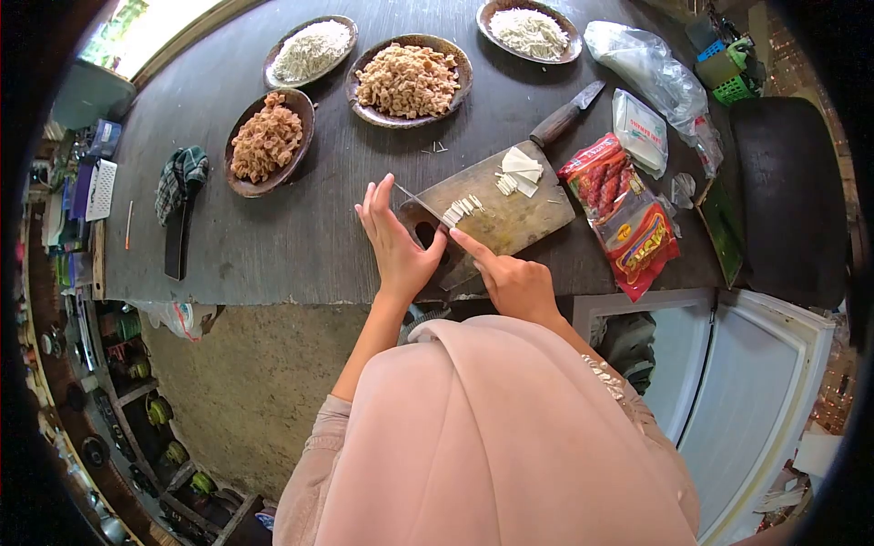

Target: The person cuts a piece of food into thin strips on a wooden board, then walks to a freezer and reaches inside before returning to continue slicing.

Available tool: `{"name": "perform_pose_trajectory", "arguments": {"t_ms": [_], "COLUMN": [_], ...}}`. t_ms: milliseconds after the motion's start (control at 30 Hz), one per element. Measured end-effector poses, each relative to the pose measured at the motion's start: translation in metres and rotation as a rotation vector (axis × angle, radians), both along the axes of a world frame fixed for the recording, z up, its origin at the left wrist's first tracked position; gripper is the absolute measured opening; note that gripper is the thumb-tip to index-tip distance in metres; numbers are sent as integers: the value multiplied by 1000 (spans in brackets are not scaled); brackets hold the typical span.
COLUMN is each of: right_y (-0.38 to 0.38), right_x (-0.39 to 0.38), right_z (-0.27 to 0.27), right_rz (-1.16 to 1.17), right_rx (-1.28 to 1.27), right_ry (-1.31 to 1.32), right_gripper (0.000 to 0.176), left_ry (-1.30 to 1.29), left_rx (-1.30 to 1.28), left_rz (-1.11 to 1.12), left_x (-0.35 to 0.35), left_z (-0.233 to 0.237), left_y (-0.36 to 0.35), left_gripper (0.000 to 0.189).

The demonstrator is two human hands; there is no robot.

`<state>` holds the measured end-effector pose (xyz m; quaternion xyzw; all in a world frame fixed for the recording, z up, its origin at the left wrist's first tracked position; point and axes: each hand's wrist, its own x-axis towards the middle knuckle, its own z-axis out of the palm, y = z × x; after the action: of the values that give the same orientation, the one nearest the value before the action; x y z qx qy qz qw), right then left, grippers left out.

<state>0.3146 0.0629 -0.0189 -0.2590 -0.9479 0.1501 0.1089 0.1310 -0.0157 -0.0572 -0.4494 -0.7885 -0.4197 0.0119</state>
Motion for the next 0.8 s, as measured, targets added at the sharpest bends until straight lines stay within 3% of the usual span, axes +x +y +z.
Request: {"name": "perform_pose_trajectory", "arguments": {"t_ms": [800], "right_y": [0], "right_x": [0], "right_z": [4], "right_rz": [-15], "right_rx": [-57], "right_ry": [-37], "right_gripper": [70], "left_ry": [-22], "left_rx": [7], "left_rz": [-22], "left_x": [0], "left_z": [2], "left_y": [0], "left_gripper": [100]}}
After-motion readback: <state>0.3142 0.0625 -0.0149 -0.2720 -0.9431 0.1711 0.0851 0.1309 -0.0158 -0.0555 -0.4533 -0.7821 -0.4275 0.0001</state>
